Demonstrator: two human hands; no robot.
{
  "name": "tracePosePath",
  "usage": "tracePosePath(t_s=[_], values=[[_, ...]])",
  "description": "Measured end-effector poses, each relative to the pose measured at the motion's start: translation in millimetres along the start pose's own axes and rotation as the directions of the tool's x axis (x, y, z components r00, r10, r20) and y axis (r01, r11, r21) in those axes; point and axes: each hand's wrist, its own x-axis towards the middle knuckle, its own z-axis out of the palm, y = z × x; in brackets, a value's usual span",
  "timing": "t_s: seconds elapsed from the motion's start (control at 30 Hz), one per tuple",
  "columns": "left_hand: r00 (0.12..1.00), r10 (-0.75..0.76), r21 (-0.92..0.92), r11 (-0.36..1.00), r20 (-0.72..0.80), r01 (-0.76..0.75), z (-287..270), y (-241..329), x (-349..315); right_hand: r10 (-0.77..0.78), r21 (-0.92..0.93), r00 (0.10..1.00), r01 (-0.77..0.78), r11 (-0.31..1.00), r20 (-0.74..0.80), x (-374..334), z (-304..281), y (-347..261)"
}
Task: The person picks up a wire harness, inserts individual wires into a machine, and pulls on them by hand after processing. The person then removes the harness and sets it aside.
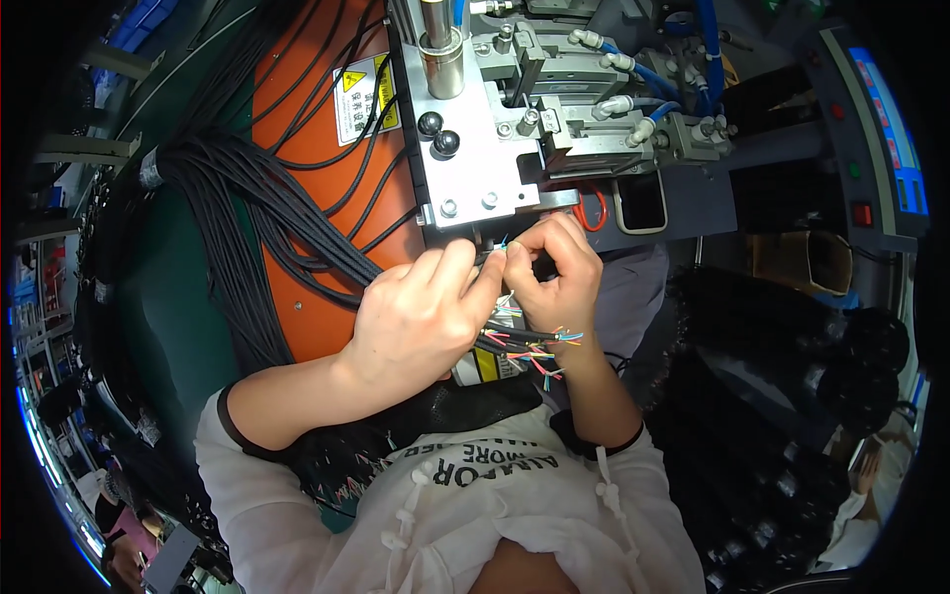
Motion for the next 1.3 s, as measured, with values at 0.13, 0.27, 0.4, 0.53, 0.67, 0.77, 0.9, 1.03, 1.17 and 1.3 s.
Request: tracePosePath(t_s=[0.13, 0.27, 0.4, 0.53, 0.67, 0.77, 0.9, 1.03, 1.17, 1.3], values=[[0.999, 0.006, -0.023, 1.0, -0.031, -0.007, 3.8, -2.1, 1.0, 0.236, 0.182, 0.971, -0.236, 0.955, 0.024, -3.7, 3.4, 2.3], [0.994, 0.001, -0.087, 0.996, -0.105, -0.01, 7.0, -6.1, 0.3, 0.387, 0.274, 0.912, -0.411, 0.87, 0.137, -3.3, -1.6, 1.9], [0.994, -0.01, -0.078, 0.997, -0.111, 0.002, 4.8, -7.9, 1.9, 0.041, 0.105, 0.998, -0.046, 0.993, 0.052, 4.6, -0.9, -7.3], [0.987, 0.002, -0.094, 0.995, -0.161, -0.018, 3.5, -13.2, 1.5, -0.33, -0.173, 0.942, 0.315, 0.933, -0.064, 5.9, -1.2, -1.0], [0.998, -0.034, -0.052, 0.998, -0.061, 0.031, -7.1, -8.2, -4.7, 0.1, 0.074, 0.995, -0.102, 0.992, 0.027, -0.3, -2.7, 0.7], [0.995, -0.09, 0.036, 0.995, 0.035, 0.089, -11.1, -5.2, -10.4, 0.082, 0.094, 0.996, -0.08, 0.992, -0.02, 1.8, -7.0, 1.7], [0.982, -0.178, 0.029, 0.984, 0.055, 0.177, -10.5, -4.6, -12.6, -0.181, 0.273, 0.974, 0.138, 0.952, 0.138, 11.5, -17.4, -7.8], [0.993, -0.05, -0.192, 0.979, 0.103, 0.069, -13.8, -15.3, -11.3, -0.369, 0.471, 0.91, 0.246, 0.847, 0.188, 8.5, -15.8, -4.6], [0.929, 0.066, -0.295, 0.938, -0.363, -0.182, -19.1, -19.9, 7.4, -0.29, 0.53, 0.951, 0.193, 0.826, 0.107, 5.3, -20.8, -5.5], [0.954, 0.073, -0.342, 0.923, -0.291, -0.175, -12.6, -22.9, -2.3, -0.084, 0.639, 0.996, 0.053, 0.768, 0.018, 0.3, -15.3, -24.9]])
